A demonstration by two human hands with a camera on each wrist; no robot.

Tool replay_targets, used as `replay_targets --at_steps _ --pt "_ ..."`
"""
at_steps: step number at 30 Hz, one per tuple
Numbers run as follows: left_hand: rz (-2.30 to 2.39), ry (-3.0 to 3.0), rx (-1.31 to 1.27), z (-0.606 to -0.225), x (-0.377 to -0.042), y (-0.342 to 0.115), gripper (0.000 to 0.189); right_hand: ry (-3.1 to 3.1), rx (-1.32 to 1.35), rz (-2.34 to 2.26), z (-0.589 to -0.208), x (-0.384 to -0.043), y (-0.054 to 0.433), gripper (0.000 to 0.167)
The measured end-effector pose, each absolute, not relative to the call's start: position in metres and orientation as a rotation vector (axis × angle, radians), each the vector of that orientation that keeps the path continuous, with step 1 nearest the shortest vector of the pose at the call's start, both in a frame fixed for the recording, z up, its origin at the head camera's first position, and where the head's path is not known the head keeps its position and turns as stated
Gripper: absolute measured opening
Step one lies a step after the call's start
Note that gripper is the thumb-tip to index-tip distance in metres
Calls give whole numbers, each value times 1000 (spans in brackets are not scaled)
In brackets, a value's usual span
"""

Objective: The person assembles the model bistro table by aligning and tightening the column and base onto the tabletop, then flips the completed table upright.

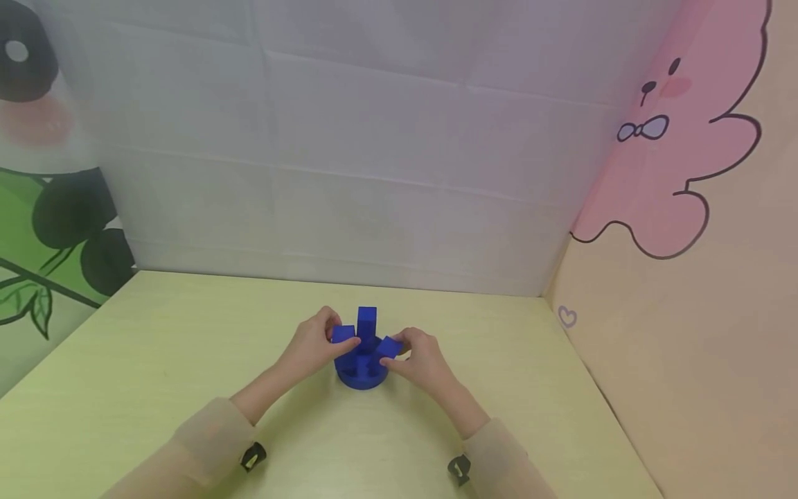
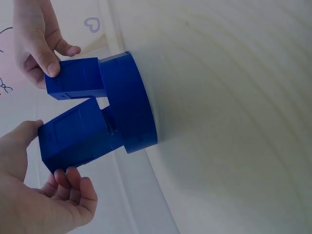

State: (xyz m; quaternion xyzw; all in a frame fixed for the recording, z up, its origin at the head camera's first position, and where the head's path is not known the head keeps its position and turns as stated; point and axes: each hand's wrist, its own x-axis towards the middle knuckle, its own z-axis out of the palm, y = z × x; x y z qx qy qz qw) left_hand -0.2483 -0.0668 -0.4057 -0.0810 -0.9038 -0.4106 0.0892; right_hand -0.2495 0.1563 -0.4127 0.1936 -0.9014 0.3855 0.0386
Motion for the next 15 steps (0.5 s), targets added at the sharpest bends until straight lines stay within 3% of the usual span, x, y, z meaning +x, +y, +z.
replay_targets --at_steps 15 --pt "-1190 -2677 -326 -400 -246 -72 40 -2768 585 1194 -412 -249 155 38"
